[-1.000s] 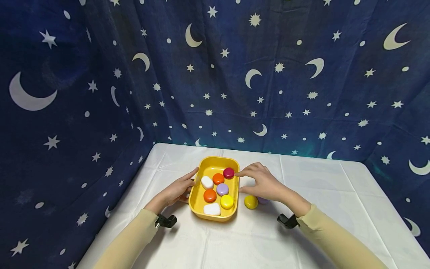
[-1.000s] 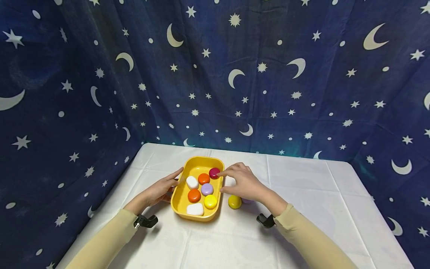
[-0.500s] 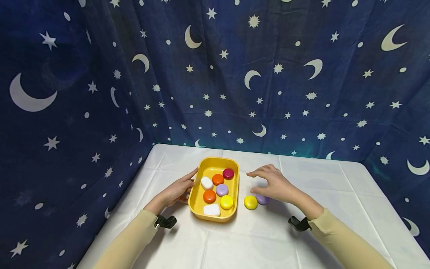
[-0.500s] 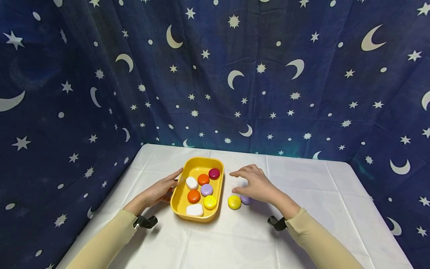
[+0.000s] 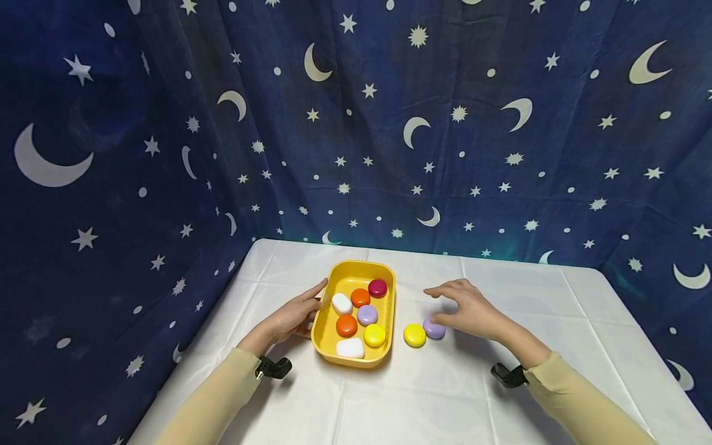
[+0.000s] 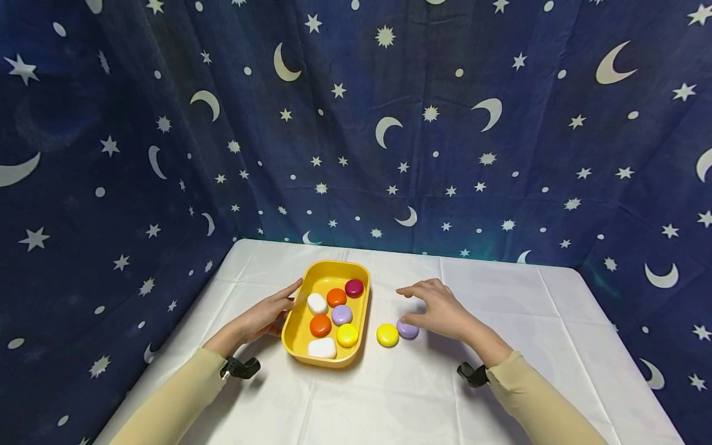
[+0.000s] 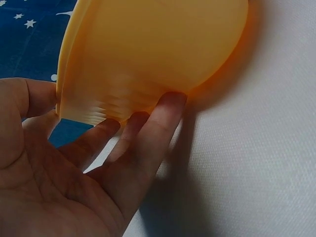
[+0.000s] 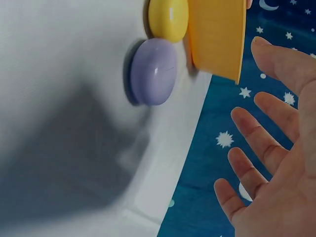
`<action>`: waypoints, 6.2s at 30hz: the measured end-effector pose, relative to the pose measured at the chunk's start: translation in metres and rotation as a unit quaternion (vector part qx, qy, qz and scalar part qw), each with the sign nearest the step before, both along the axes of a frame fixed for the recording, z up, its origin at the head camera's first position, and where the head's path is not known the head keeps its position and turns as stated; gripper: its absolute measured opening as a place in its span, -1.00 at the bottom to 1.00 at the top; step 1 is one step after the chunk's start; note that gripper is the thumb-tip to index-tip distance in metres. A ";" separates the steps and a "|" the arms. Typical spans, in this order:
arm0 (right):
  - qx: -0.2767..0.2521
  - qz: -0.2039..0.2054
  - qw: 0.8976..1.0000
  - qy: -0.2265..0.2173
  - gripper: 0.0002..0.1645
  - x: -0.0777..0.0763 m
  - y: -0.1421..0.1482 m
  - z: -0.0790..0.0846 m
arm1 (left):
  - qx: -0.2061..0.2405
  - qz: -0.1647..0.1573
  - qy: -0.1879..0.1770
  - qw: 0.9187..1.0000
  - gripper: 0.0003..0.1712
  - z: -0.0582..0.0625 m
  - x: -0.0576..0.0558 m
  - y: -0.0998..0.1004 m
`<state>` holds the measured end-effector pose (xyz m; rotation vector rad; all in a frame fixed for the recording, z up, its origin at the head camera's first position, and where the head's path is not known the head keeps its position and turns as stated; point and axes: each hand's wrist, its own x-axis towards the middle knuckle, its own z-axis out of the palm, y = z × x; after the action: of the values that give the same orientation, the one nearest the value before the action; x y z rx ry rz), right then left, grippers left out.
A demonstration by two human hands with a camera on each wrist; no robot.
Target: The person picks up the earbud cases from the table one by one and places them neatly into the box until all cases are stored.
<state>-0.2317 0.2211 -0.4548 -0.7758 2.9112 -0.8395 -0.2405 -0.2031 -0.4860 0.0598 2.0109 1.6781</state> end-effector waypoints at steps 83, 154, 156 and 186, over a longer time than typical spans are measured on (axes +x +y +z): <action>0.032 -0.017 0.995 -0.095 -0.34 -0.009 0.013 -0.052 | -0.013 0.015 -0.004 1.000 -0.26 -0.001 -0.001 0.001; 0.024 0.000 0.999 -0.026 -0.39 -0.051 -0.088 0.013 | -0.003 0.009 -0.004 1.000 -0.26 0.000 -0.001 -0.001; 0.022 -0.002 0.999 -0.025 -0.40 -0.050 -0.084 0.014 | -0.006 0.008 -0.003 1.000 -0.27 -0.001 -0.002 -0.001; 0.020 0.010 1.000 -0.018 -0.41 -0.013 -0.035 0.009 | 0.001 0.003 -0.006 1.000 -0.26 -0.001 -0.002 0.000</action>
<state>-0.2448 0.1858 -0.4461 -0.7760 2.8754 -0.7818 -0.2422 -0.2034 -0.4872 0.0443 2.0013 1.6803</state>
